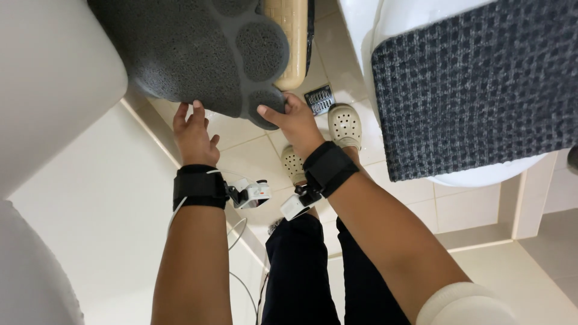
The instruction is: The person cleans a bathroom by first wiping the sink with a red cloth. They then use a green bucket and a clear plastic jug to scoop water and pour it over a black bath mat and the floor. The person lifts and shakes the mat to remove excess water before placing it back. Finally, they pick up a gray bath mat and sprinkle a cleaning powder from a purple packet onto the black mat.
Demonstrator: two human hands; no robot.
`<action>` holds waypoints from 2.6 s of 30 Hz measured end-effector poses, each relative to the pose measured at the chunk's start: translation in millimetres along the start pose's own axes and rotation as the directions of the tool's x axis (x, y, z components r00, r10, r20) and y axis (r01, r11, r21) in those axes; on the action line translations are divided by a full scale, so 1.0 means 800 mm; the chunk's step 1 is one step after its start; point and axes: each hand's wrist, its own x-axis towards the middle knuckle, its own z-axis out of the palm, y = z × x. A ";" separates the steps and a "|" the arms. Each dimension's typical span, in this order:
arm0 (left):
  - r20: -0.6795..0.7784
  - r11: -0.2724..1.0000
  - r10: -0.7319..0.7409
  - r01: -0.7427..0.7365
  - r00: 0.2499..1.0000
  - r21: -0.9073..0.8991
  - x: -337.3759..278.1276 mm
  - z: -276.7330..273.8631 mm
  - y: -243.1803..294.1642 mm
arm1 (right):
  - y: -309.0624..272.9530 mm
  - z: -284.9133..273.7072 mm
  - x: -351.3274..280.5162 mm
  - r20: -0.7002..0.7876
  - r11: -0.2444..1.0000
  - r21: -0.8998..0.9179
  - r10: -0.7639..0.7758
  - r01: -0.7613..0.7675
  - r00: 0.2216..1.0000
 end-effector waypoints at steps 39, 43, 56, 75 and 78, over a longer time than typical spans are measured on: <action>-0.139 0.996 -0.001 -0.012 0.990 -0.093 -0.057 0.100 0.082 | -0.115 -0.057 0.047 -0.010 0.899 -0.254 -0.372 0.357 0.928; -0.190 0.936 0.317 -0.339 0.929 -0.096 0.041 0.060 0.030 | -0.113 -0.063 0.052 -0.044 0.839 -0.422 -0.397 0.343 0.917; 0.040 0.762 0.602 -0.589 0.798 0.269 -0.088 0.050 0.050 | -0.119 -0.022 -0.071 0.116 0.201 -0.916 -0.694 0.346 0.711; 0.701 0.482 0.326 -0.750 0.634 0.454 -0.334 0.024 -0.090 | -0.089 -0.132 -0.480 -0.219 0.505 -0.832 -0.679 0.229 0.701; 0.760 0.381 0.340 -0.820 0.554 0.427 -0.350 0.021 -0.116 | -0.089 -0.170 -0.537 -0.244 0.493 -0.843 -0.709 0.217 0.661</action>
